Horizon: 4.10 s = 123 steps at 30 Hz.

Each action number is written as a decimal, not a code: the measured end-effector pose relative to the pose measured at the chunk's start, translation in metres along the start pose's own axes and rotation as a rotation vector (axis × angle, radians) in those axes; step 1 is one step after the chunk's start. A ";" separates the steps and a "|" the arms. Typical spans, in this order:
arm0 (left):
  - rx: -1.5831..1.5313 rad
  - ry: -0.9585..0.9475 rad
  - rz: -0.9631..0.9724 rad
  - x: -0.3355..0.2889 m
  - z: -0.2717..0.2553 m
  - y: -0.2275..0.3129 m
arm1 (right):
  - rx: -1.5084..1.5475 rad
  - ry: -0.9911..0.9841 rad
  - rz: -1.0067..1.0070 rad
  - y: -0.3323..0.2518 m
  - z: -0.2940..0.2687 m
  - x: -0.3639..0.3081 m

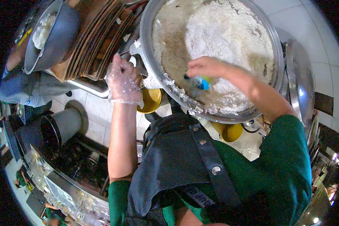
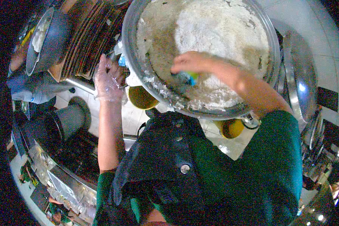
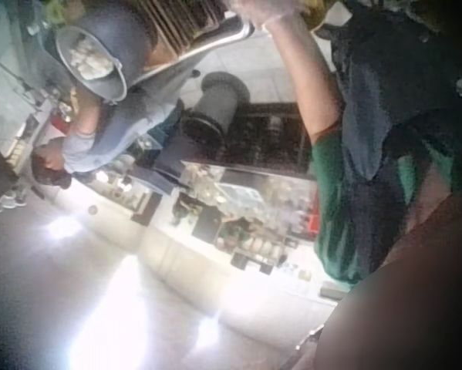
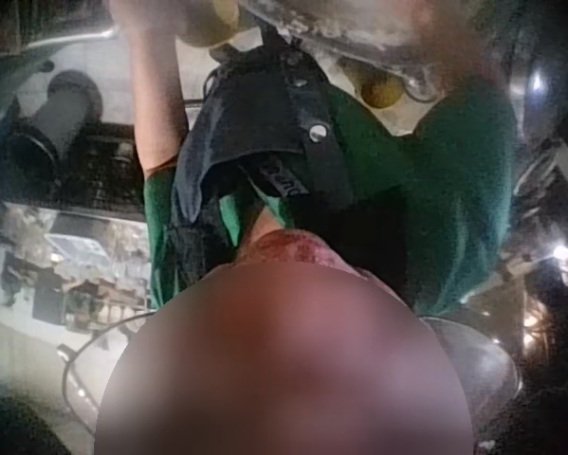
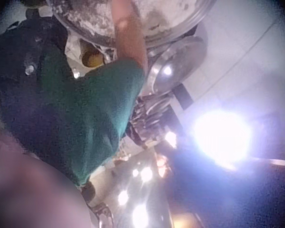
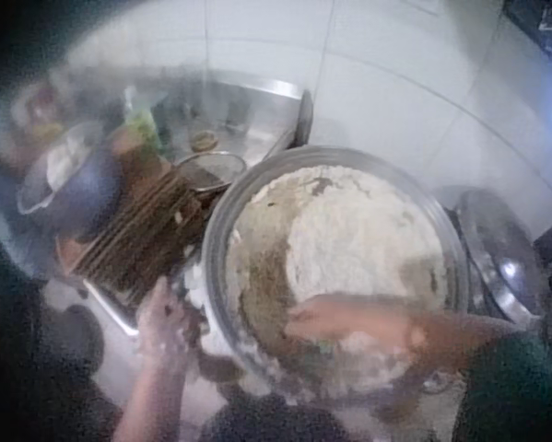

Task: The person scoops cooked rice from a large metal pot into a smaller bowl using a plastic scoop. They then walk to a counter and place the bowl of rice on a plate.

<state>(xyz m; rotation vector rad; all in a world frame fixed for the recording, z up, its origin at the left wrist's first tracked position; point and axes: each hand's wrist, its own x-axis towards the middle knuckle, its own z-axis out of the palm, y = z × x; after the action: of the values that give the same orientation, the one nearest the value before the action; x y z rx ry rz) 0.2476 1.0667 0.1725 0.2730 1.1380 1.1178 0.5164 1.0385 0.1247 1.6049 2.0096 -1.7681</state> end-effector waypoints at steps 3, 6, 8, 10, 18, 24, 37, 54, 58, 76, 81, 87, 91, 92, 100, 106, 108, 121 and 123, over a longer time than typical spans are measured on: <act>-0.040 -0.082 -0.026 0.000 -0.003 0.001 | 0.377 0.547 -0.059 0.002 -0.035 0.006; -0.063 -0.111 -0.030 0.004 -0.003 0.001 | -0.007 1.104 0.006 0.003 -0.092 0.040; -0.039 -0.103 -0.027 0.006 -0.003 0.001 | -0.392 1.278 0.001 -0.004 -0.100 0.061; -0.022 -0.089 -0.016 0.006 -0.002 0.001 | -0.554 1.175 0.261 -0.014 -0.099 0.072; 0.013 -0.150 -0.017 0.007 -0.001 0.003 | -0.634 1.041 0.068 -0.027 -0.084 0.077; -0.031 -0.201 -0.033 0.008 -0.006 0.001 | -0.692 0.959 -0.232 -0.011 -0.072 0.093; -0.035 -0.076 -0.008 0.006 -0.004 -0.002 | -0.729 0.109 -0.366 0.002 0.005 -0.023; -0.153 -0.364 -0.058 0.010 -0.002 -0.001 | -0.979 0.667 0.163 0.068 -0.150 -0.054; -0.106 -0.071 -0.051 0.007 0.002 -0.001 | -1.231 0.668 0.088 0.079 -0.149 -0.041; -0.180 -0.169 -0.016 0.009 -0.009 -0.007 | -1.268 0.389 0.470 0.079 -0.041 -0.094; -0.216 -0.229 -0.025 0.010 -0.009 -0.006 | -1.042 0.292 0.592 0.064 0.005 -0.090; -0.218 -0.195 -0.055 0.011 -0.006 -0.005 | -0.777 0.194 0.598 0.038 0.020 -0.076; -0.190 -0.178 -0.057 0.010 -0.003 -0.002 | -0.549 0.161 0.699 0.008 0.018 -0.067; -0.189 -0.167 -0.063 0.010 -0.003 -0.002 | -0.471 0.160 0.685 0.000 0.018 -0.064; -0.293 -0.226 -0.092 0.010 -0.006 -0.001 | -0.060 0.188 0.630 -0.024 0.025 -0.040; -0.270 -0.221 -0.089 0.011 -0.006 0.000 | 0.245 0.408 -0.134 -0.005 0.010 -0.037; -0.258 -0.230 -0.079 0.009 -0.005 0.001 | 0.292 0.411 0.215 0.000 -0.012 -0.049; -0.236 -0.251 -0.070 0.009 -0.009 0.001 | -0.732 0.723 0.233 0.009 0.054 -0.039; -0.228 -0.233 -0.061 0.009 -0.008 0.001 | -0.734 0.665 0.211 -0.006 0.056 -0.033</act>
<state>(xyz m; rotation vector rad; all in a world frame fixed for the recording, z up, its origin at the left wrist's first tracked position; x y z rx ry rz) 0.2405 1.0713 0.1642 0.1831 0.8006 1.1189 0.4962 0.9768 0.1289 2.1162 2.1842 -0.3191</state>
